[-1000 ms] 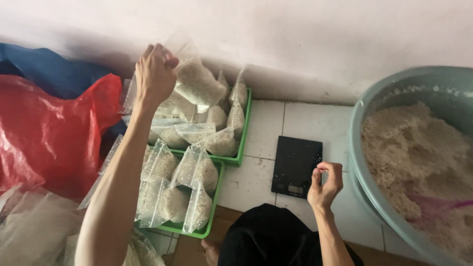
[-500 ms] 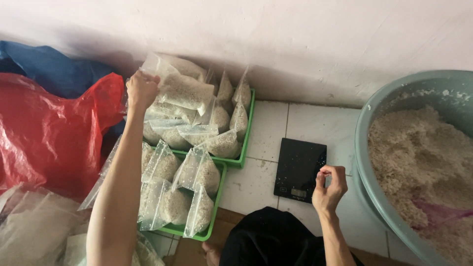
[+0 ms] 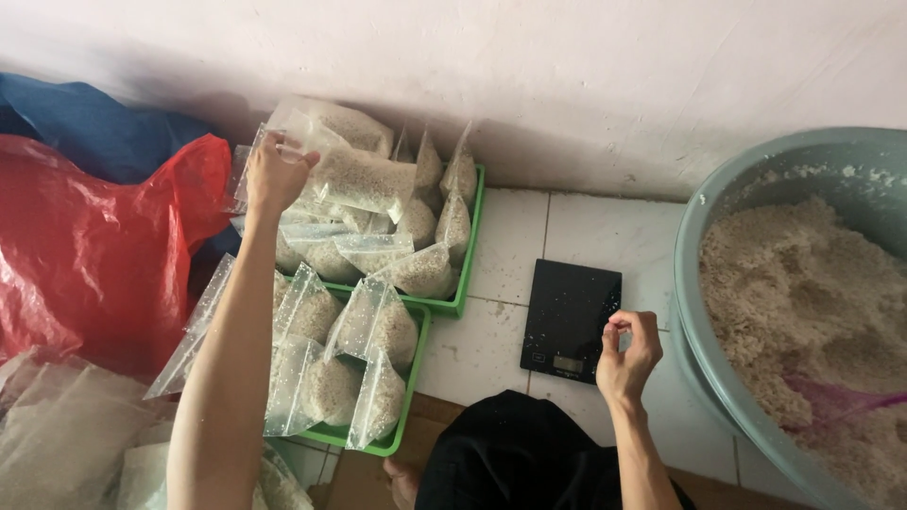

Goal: The person scoops grain from a large tub into a plastic bag, places the bag on a digital scale to weigh it, adjusts the quantity of grain by hand to reach a target weight, and then seals the bag. They handle multiple bags, moving them between the floor, the scale, and green storage crates.

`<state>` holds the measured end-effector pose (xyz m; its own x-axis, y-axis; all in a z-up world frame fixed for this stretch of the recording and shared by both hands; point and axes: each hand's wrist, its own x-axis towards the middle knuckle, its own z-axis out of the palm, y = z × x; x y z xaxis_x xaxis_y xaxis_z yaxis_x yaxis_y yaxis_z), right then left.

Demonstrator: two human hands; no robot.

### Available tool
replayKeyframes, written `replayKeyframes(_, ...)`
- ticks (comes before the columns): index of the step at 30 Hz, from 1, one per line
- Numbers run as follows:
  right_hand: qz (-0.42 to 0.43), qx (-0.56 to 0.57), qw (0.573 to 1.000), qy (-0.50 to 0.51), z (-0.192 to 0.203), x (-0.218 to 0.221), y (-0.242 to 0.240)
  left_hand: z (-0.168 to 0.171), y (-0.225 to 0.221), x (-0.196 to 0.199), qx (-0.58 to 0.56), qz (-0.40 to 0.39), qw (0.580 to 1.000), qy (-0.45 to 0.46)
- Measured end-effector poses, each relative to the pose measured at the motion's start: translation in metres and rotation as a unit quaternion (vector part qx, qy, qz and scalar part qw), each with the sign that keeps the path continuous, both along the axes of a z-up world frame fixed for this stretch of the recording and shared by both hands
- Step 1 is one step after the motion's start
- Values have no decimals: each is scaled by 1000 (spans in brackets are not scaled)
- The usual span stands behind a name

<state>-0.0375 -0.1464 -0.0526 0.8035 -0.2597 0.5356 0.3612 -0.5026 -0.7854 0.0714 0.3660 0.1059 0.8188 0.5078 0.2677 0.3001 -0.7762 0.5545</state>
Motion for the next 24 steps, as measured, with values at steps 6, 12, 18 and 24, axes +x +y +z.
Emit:
replayKeyframes(6,1,10,1000,9,-3,2,-1,6,-16,-24,-31,-10,993,-113)
replayKeyframes(12,15,-30,999,21,-17,9,-9,-13,-27,-32,-63,-41,994,-77)
replayKeyframes(18,17,-25,999,21,-7,6,-5,-31,-18,-27,-62,-56,993,-79)
replayKeyframes(24,33,-34,999,28,-10,9,-14,-18,-32,-47,-43,-88,988,-122)
